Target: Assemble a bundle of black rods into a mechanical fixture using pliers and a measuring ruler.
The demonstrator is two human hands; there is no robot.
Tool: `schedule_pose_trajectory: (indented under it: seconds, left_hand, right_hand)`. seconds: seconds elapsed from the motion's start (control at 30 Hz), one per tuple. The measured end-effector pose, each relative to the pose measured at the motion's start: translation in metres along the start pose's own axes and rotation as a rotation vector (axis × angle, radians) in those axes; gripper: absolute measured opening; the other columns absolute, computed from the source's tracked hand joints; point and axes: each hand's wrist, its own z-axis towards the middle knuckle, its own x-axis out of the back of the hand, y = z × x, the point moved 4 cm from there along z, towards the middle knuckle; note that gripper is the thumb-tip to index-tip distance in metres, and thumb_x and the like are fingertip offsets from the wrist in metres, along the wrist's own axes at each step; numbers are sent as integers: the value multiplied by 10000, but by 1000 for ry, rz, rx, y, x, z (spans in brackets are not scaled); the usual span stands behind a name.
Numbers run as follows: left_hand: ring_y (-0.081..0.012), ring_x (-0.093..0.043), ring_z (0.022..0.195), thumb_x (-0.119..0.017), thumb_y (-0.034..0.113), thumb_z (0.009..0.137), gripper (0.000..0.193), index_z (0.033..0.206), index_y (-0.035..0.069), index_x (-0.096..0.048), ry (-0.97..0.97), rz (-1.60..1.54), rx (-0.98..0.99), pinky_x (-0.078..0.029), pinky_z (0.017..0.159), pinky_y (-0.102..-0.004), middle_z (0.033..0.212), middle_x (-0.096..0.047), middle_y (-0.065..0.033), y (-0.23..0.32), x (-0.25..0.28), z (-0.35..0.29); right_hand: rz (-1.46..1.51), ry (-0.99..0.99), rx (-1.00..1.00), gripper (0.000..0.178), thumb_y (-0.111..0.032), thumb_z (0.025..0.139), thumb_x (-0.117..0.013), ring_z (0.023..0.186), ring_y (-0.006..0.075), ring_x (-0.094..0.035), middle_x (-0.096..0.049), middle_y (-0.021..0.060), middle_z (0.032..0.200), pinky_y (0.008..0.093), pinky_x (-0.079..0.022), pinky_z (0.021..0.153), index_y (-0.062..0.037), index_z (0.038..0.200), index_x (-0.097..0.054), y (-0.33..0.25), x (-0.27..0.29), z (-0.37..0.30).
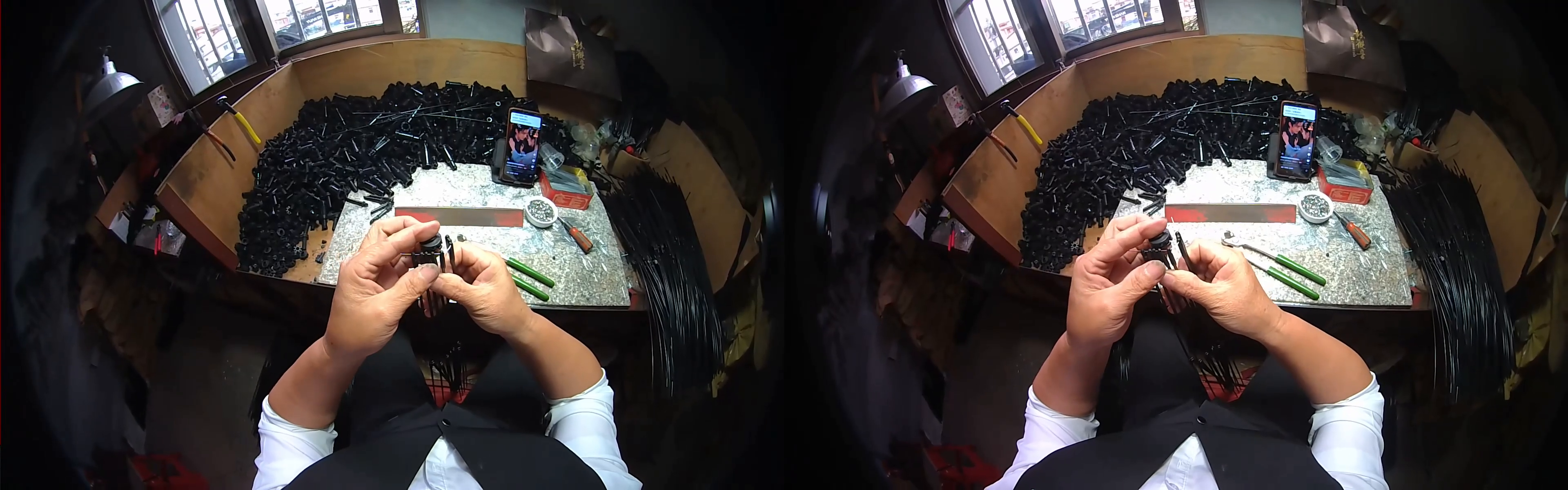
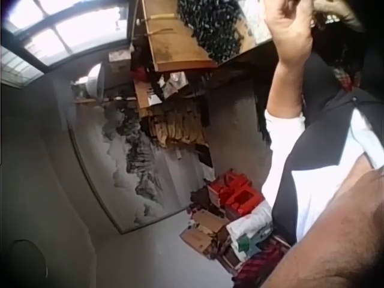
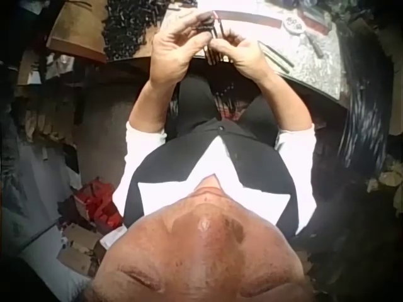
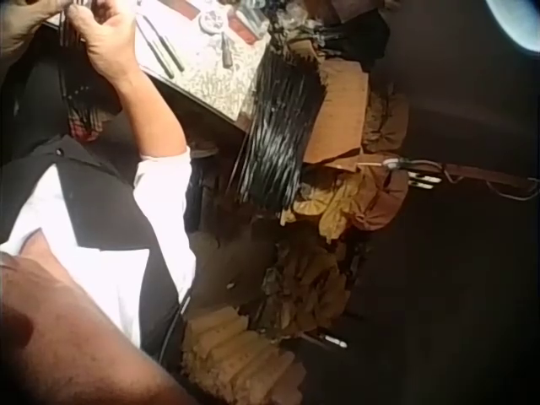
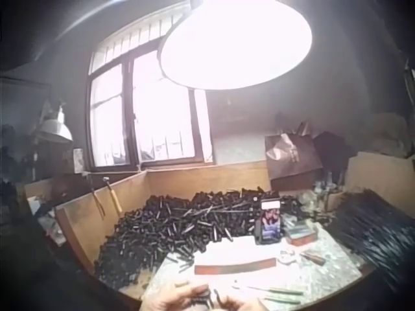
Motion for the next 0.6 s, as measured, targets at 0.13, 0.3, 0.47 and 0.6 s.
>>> schedule_pose_trajectory:
  seconds: [0.13,0.3,0.47,0.6]
  left_hand:
    - [-119,-505,1054,-590,-93,839,361,1196,-44,-576,22,36,2,-445,914,-253,1175,-437,-65,3,-1,-1]
    - [-123,-526,1042,-582,-101,841,349,1183,-29,-589,29,48,-18,-459,900,-250,1176,-482,-86,5,-2,0]
    - [-130,-546,1031,-579,-101,843,337,1171,-28,-596,29,72,-10,-465,894,-250,1161,-519,-93,6,-1,-1]
    - [-133,-555,1031,-579,-99,844,329,1162,-21,-605,-8,80,-22,-467,884,-245,1149,-537,-93,8,1,-1]
  right_hand:
    - [17,-13,17,105,-79,908,-599,671,111,-592,-608,59,760,246,-487,614,-8,861,-537,-3,-3,-2]
    - [29,-13,14,96,-64,903,-598,673,114,-594,-608,63,759,247,-489,616,-5,861,-536,-3,-3,-1]
    - [28,-24,18,98,-63,904,-596,672,116,-593,-607,65,761,247,-489,618,-3,856,-535,-2,-4,-1]
    - [25,-57,40,99,-60,907,-591,672,114,-584,-602,63,759,251,-487,622,-2,853,-531,-5,-6,-2]
